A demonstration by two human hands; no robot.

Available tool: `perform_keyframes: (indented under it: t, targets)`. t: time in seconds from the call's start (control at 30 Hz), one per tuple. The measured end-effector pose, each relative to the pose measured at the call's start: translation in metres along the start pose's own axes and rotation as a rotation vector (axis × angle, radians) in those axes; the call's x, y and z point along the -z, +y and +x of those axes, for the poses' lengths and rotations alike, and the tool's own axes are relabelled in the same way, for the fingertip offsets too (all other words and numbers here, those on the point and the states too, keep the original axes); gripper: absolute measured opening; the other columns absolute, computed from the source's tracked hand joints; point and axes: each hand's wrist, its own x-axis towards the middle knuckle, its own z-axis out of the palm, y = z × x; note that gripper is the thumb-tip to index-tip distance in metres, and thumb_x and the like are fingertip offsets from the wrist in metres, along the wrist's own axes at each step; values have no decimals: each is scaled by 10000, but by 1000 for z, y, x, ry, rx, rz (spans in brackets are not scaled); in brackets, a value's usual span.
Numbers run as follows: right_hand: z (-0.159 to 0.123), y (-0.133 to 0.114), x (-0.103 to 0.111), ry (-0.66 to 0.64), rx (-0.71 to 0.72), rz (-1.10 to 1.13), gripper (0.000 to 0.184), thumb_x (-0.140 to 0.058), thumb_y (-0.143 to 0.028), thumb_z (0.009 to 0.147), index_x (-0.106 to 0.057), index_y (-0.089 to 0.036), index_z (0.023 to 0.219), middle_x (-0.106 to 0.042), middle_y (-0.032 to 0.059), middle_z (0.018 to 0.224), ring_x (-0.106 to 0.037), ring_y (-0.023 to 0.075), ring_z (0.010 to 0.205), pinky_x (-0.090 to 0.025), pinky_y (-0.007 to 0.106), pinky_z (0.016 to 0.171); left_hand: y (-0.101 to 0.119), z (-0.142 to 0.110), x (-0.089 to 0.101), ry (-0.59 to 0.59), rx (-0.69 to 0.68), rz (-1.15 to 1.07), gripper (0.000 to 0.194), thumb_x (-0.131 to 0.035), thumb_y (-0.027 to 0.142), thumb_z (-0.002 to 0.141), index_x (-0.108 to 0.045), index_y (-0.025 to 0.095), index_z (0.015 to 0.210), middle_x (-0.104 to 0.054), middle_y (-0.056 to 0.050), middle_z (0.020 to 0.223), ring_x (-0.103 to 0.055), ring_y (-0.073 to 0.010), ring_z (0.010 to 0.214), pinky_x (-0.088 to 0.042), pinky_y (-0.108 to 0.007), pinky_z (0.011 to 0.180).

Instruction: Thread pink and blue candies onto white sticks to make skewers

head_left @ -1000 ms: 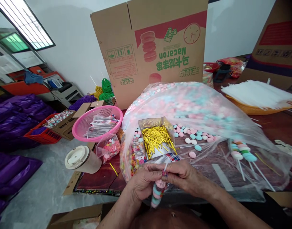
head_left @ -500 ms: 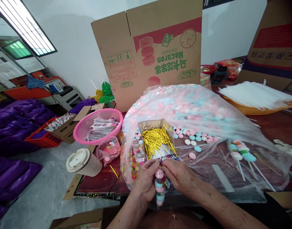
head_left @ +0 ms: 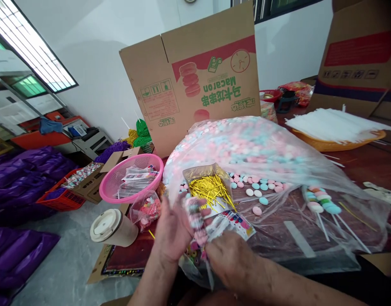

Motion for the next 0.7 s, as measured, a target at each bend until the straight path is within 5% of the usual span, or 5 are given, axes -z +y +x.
perform_keyframes:
  t: [0.07,0.17,0.33,0.47,0.7]
  targets:
    - [-2,-1,-2,1,-60,71,286,-363,-300,843,-494,-198,611,-497,6,534,-432,118,497,-316,231,464,10,-5,7,-98,-22,35,794,-277,821,631,-621,204,994,-604,-34,543,-582,-184,489,-456,-313,527]
    - [-8,-4,-4,-38,-207,301,306,-303,-302,864,-463,-193,627,-462,-23,516,-398,98,472,-286,216,443,0,-9,12,-242,219,292,756,-360,781,646,-685,133,860,-595,-73,484,-595,-221,516,-466,-344,560]
    - [-12,-4,-22,10,-307,539,250,-468,-345,769,-413,-189,582,-415,-43,535,-348,85,514,-259,224,487,-17,-1,3,-112,-11,-57,692,-353,760,681,-633,226,1022,-683,-80,905,-609,-225,892,-446,-354,795]
    - [-3,1,-26,7,-544,755,262,-378,-408,784,-339,-224,601,-254,-96,432,-203,69,372,-181,214,379,-23,4,11,-14,34,-12,702,-340,760,687,-663,175,903,-680,-83,694,-630,-219,747,-460,-357,754]
    - [-10,-5,-21,35,-150,256,246,-371,-292,824,-436,-186,611,-480,-5,568,-420,110,550,-283,240,521,-46,13,20,-47,207,251,604,-383,677,748,-626,134,854,-642,-67,642,-611,-186,611,-478,-314,626]
